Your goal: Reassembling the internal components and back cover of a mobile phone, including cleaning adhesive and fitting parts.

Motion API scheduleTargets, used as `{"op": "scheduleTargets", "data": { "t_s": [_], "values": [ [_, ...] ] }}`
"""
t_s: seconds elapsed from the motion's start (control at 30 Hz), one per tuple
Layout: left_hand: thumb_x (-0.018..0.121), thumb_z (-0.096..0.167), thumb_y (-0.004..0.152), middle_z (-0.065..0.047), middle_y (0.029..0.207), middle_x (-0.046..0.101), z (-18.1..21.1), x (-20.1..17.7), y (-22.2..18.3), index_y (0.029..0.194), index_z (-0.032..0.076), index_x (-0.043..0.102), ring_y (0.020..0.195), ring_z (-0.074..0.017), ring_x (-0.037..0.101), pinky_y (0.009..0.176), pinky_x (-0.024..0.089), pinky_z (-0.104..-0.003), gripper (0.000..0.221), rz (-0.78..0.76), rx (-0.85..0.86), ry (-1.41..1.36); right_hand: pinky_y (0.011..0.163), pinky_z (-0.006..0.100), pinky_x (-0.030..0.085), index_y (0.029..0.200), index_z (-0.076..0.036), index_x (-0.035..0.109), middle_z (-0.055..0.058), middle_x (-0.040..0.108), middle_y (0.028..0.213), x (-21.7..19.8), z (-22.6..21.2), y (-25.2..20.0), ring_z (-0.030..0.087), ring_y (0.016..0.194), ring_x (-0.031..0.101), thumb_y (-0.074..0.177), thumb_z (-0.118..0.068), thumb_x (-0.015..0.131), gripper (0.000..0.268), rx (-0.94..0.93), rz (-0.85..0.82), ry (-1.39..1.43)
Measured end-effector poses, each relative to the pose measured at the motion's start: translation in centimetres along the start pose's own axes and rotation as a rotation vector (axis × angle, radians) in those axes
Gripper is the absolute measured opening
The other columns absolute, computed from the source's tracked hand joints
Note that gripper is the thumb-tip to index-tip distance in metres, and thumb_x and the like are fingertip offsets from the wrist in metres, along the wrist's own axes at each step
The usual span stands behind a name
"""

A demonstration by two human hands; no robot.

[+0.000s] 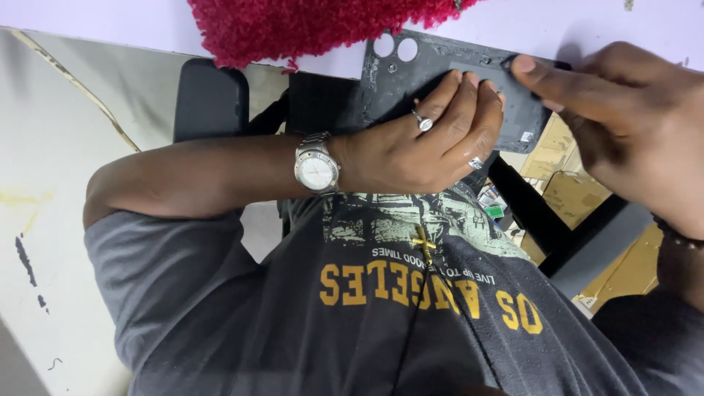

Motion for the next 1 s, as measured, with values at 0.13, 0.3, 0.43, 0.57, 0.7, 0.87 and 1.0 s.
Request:
{"op": "scheduleTargets", "data": {
  "t_s": [0.13, 0.3, 0.43, 0.57, 0.7, 0.87, 1.0],
  "values": [
    [0.051, 0.026, 0.123, -0.008, 0.12, 0.07, 0.0, 0.0, -0.3, 0.123, 0.002, 0.077, 0.109, -0.0228, 0.07, 0.106, 0.054, -0.039, 0.036, 0.001, 0.015, 0.021, 0.076, 0.043, 0.056, 0.161, 0.007, 0.08, 0.021, 0.073, 0.111, 0.0, -0.8, 0.8, 0.036, 0.093, 0.073, 0.116, 0.026, 0.076, 0.049, -0.051, -0.05, -0.133],
    [0.051, 0.031, 0.125, -0.008, 0.12, 0.07, -0.1, -0.1, -0.3, 0.123, 0.003, 0.077, 0.109, -0.0229, 0.068, 0.105, 0.054, -0.038, 0.039, 0.008, 0.037, 0.029, 0.077, 0.042, 0.059, 0.157, 0.006, 0.084, 0.018, 0.076, 0.114, -0.1, -1.5, 1.9, 0.034, 0.095, 0.076, 0.113, 0.022, 0.076, 0.048, -0.072, -0.075, -0.21],
    [0.049, 0.035, 0.126, -0.008, 0.121, 0.07, -0.3, -0.1, -0.4, 0.122, 0.003, 0.078, 0.11, -0.0234, 0.068, 0.105, 0.052, -0.039, 0.043, -0.006, 0.043, 0.023, 0.086, 0.042, 0.062, 0.155, 0.001, 0.084, 0.016, 0.077, 0.12, 0.1, -1.7, 2.3, 0.032, 0.104, 0.078, 0.11, 0.019, 0.073, 0.049, -0.099, -0.099, -0.256],
    [0.046, 0.026, 0.122, -0.008, 0.12, 0.069, -0.2, -0.1, -0.4, 0.122, 0.003, 0.077, 0.108, -0.0228, 0.068, 0.104, 0.053, -0.038, 0.038, 0.002, 0.031, 0.014, 0.09, 0.037, 0.066, 0.15, 0.0, 0.086, 0.012, 0.08, 0.124, 0.1, -2.4, 3.0, 0.026, 0.107, 0.08, 0.109, 0.016, 0.076, 0.046, -0.113, -0.092, -0.307],
    [0.047, 0.032, 0.124, -0.013, 0.123, 0.069, 0.4, -0.1, -0.7, 0.127, 0.003, 0.077, 0.111, -0.029, 0.068, 0.105, 0.053, -0.043, 0.042, 0.0, 0.043, -0.005, 0.074, 0.041, 0.057, 0.151, 0.0, 0.081, 0.013, 0.07, 0.112, 0.4, -2.7, 3.4, 0.029, 0.095, 0.071, 0.108, 0.018, 0.075, 0.047, -0.121, -0.092, -0.215],
    [0.037, 0.02, 0.12, -0.014, 0.122, 0.069, -0.1, -0.4, 0.0, 0.128, -0.003, 0.073, 0.109, -0.0274, 0.071, 0.103, 0.057, -0.04, 0.043, -0.033, 0.01, -0.014, 0.065, 0.038, 0.039, 0.16, 0.008, 0.074, 0.022, 0.07, 0.108, -0.9, -1.3, 2.4, 0.026, 0.067, 0.053, 0.116, 0.016, 0.075, 0.045, 0.007, -0.054, 0.1],
    [0.043, 0.018, 0.12, -0.012, 0.125, 0.069, 0.6, 0.2, -0.3, 0.13, -0.001, 0.073, 0.111, -0.0262, 0.071, 0.106, 0.057, -0.041, 0.037, -0.037, 0.003, -0.01, 0.113, 0.052, 0.05, 0.16, 0.028, 0.063, 0.044, 0.067, 0.154, -1.7, -0.5, -0.8, 0.049, 0.127, 0.066, 0.129, 0.009, 0.063, 0.036, 0.064, 0.165, 0.238]
  ]
}}
Point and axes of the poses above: each hand's wrist, its own y-axis towards the middle knuckle, its own x-axis out of the palm, z = x × y, the point moved 10 cm from there along y, towards the middle knuckle
